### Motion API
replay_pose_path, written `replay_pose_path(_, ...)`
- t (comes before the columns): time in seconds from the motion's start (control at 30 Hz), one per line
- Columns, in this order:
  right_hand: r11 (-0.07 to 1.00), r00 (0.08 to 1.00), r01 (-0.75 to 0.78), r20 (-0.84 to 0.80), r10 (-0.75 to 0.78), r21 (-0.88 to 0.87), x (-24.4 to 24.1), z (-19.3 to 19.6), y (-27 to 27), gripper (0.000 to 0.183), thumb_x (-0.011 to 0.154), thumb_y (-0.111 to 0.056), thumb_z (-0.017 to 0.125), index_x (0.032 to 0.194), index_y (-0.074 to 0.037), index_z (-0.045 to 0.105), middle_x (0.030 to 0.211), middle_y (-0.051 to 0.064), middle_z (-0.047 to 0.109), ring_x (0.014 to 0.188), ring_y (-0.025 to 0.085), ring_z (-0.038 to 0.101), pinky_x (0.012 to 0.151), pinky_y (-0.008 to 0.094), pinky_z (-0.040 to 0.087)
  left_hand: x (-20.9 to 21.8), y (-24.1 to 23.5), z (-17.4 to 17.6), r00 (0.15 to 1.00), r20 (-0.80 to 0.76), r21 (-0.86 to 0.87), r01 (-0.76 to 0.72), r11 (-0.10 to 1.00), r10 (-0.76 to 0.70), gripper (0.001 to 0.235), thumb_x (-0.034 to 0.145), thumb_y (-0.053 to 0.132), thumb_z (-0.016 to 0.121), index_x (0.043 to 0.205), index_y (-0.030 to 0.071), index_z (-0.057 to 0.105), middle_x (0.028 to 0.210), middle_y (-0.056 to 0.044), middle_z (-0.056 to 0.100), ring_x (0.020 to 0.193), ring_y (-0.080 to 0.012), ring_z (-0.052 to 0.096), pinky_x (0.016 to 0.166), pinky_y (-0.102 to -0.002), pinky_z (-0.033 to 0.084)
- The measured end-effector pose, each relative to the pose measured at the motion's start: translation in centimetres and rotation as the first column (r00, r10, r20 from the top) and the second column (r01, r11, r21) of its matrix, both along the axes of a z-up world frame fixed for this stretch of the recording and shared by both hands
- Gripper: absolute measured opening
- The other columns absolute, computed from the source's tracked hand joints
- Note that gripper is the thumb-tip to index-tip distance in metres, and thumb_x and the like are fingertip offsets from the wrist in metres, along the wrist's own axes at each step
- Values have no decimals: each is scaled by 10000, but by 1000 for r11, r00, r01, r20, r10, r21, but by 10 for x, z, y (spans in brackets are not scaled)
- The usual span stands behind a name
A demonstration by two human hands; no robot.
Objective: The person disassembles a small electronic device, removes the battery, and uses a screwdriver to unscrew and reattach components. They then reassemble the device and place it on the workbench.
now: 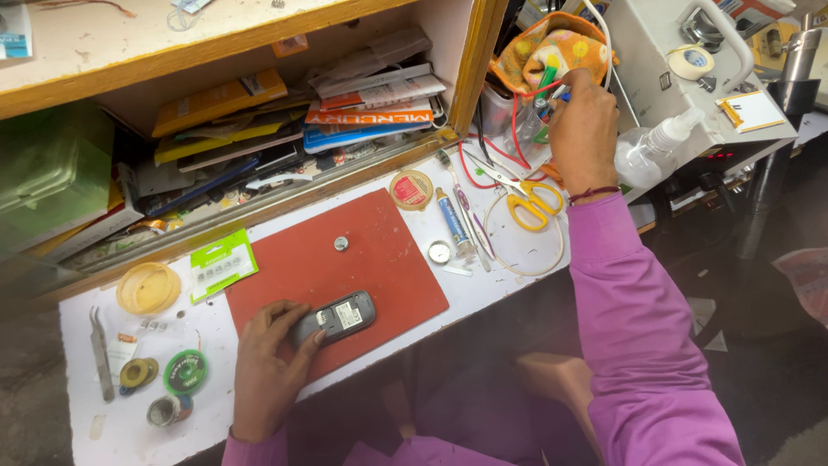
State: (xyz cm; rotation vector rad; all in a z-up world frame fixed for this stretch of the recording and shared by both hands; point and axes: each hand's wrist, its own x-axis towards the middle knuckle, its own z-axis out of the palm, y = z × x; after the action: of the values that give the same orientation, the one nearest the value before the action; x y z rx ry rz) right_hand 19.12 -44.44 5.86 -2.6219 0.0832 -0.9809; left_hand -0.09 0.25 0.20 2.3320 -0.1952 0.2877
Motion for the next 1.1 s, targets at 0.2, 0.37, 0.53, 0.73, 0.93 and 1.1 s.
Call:
replay_pose_path(0.2,997,996,-53,74,57,-58,-48,-4,21,469,868,30,787,1294,47,592,1139,278,627,1016,497,631,828,547,505,-1,0,2,1000,-2,17,5,1000,-5,467,741,246,842,1142,33,737,1174,-131,664,1084,-326,602,930,-420,480)
replay_pose_path(0.37,973,975,-167,172,139,157,-99,-17,52,324,965,65,683,1275,56,589,1300,264,584,1021,385,682,815,386,587,0,-1,5,1000,3,40,12,999,-12,544,663,239,881,1147,38,735,1176,-131,665,1098,-329,602,942,-430,477)
replay_pose_path(0.53,959,984,-158,116,134,236,-145,-45,79,192,927,61,671,1118,42,673,1273,225,635,986,331,696,799,382,581,-2,-2,4,1000,4,45,12,999,-12,549,666,241,882,1157,41,734,1188,-133,663,1117,-332,600,951,-431,476)
replay_pose_path(0.73,957,985,-162,105,140,239,-174,-67,87,157,895,25,722,1050,12,707,1161,179,676,1034,353,696,863,413,559,-1,-3,3,1000,15,73,10,997,-11,576,657,270,885,1165,44,733,1166,-140,657,1077,-340,595,922,-438,474)
replay_pose_path(0.93,955,986,-162,71,148,248,-173,-76,86,143,881,-22,735,1022,0,721,1131,160,689,1053,348,679,892,426,545,-3,-4,1,1000,19,111,-4,994,2,570,681,297,875,1179,58,735,1141,-142,655,1055,-340,596,912,-439,475)
replay_pose_path(1.1,965,987,-157,-13,163,208,-168,-84,87,159,867,-63,735,1015,-4,735,1122,157,687,1043,352,632,901,448,512,-4,-4,-4,998,57,108,-25,994,19,570,691,318,865,1192,79,734,1156,-145,652,1064,-345,594,902,-437,480)
